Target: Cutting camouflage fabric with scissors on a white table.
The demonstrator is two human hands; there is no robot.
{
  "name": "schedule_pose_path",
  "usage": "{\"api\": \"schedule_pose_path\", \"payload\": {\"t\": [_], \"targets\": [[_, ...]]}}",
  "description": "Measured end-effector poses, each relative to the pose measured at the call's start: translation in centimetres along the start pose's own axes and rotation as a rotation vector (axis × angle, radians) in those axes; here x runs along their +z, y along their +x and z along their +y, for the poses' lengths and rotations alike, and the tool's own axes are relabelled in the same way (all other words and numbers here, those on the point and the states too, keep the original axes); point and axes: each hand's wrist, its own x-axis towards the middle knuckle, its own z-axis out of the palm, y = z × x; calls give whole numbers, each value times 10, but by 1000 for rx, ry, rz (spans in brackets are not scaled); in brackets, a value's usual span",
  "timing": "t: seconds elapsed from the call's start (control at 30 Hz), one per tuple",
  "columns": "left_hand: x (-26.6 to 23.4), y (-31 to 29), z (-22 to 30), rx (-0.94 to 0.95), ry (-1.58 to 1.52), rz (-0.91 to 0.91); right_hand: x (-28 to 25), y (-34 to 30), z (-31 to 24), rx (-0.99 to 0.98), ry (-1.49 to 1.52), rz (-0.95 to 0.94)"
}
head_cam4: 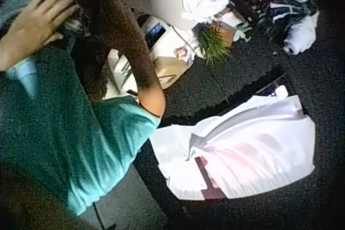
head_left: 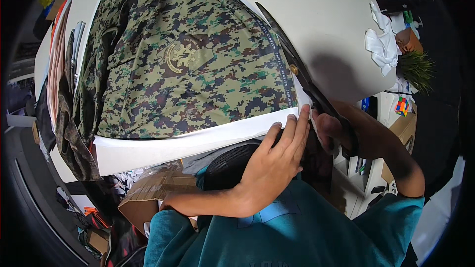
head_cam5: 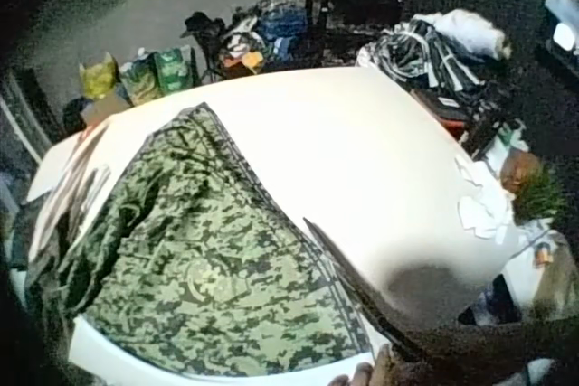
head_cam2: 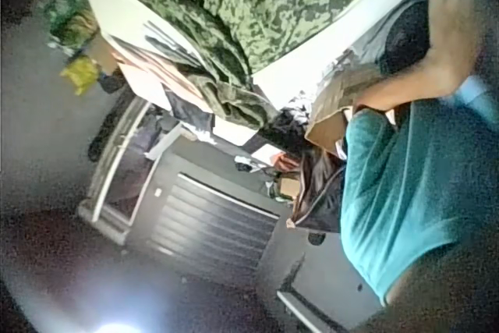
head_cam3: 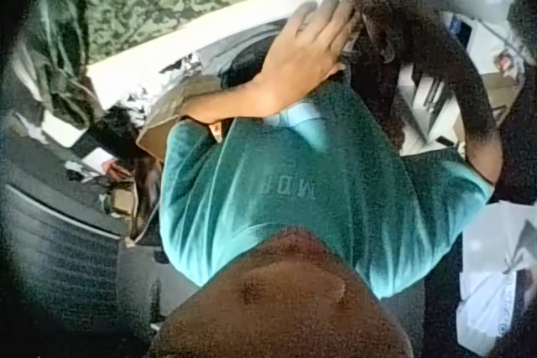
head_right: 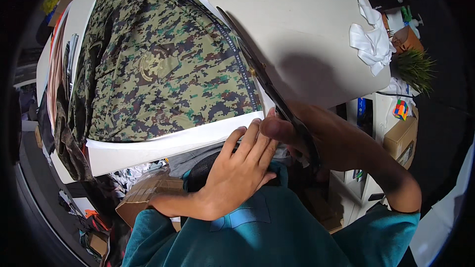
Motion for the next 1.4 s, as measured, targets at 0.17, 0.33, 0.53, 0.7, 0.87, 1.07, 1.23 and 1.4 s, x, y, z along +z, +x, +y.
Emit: {"api": "schedule_pose_path", "payload": {"t": [0.17, 0.33, 0.53, 0.7, 0.87, 1.07, 1.23, 1.4], "targets": [[0, 1, 0, 5, -5, -8, 0, 0, 5, -18, 41, -1], [-2, 1, 0, 11, 69, 9, -11, 1, 9, -24, -62, -88], [-3, 1, -1, 20, 63, 10, -7, 2, 1, -2, -13, -47], [-2, 0, -1, 23, 52, 16, -9, 4, 0, -27, -68, -54], [-3, 0, -2, 27, 55, 19, -12, 6, 0, 48, -40, -115], [-1, -1, -3, 27, 40, 35, -9, 4, 1, -15, -140, -59], [-3, -1, -3, 31, 60, 33, -8, 5, 1, 10, -118, -53], [-3, 0, -3, 34, 65, 26, -6, 4, -2, -10, -129, -21]]}}
